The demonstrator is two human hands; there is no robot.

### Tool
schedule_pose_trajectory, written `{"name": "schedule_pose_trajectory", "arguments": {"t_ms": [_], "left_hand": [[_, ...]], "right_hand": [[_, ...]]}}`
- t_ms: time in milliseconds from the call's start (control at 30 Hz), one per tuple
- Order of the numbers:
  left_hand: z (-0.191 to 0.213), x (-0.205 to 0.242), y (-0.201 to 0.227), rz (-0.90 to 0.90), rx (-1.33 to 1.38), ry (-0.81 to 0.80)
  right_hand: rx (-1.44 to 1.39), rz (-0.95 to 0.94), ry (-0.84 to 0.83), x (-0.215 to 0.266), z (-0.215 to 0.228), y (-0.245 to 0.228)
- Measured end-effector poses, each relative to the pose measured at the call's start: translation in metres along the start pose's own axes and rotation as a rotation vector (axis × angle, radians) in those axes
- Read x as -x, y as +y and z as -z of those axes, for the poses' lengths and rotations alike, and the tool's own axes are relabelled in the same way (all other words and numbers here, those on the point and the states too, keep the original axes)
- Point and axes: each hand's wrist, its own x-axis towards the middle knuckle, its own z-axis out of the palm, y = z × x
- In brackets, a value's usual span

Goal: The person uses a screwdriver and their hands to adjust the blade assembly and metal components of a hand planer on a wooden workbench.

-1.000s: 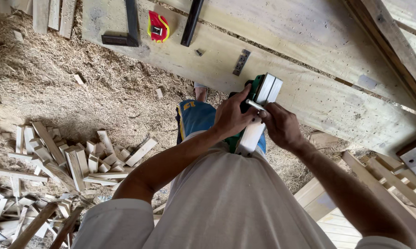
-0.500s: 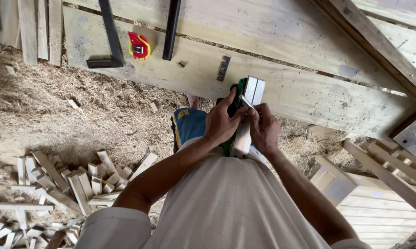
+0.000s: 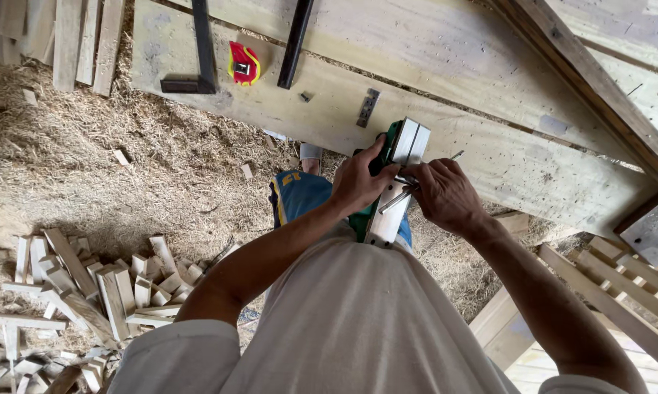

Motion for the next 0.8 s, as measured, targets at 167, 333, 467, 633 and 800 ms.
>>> {"name": "schedule_pose_trajectory", "arguments": {"t_ms": [167,333,467,633,800], "left_hand": [[-0.004,-0.007,-0.009,-0.089,-0.006,0.049],[-0.013,-0.006,-0.021,-0.129,0.023,0.056],[-0.012,-0.013,-0.021,-0.067,-0.034,0.066],[-0.012,-0.010,-0.020,-0.051,0.034,0.099],[-0.001,-0.007,-0.019,-0.096,0.082,0.117]], "right_hand": [[0.095,0.054,-0.057,-0.010,0.003,0.005],[-0.063,-0.157,-0.174,-0.015,-0.005,-0.003],[-0.177,0.010,-0.012,-0.019,0.005,-0.002],[-0.167,0.004,-0.029,-0.019,0.001,0.007],[-0.147,-0.057,0.106,-0.021,-0.025,0.007]]}}
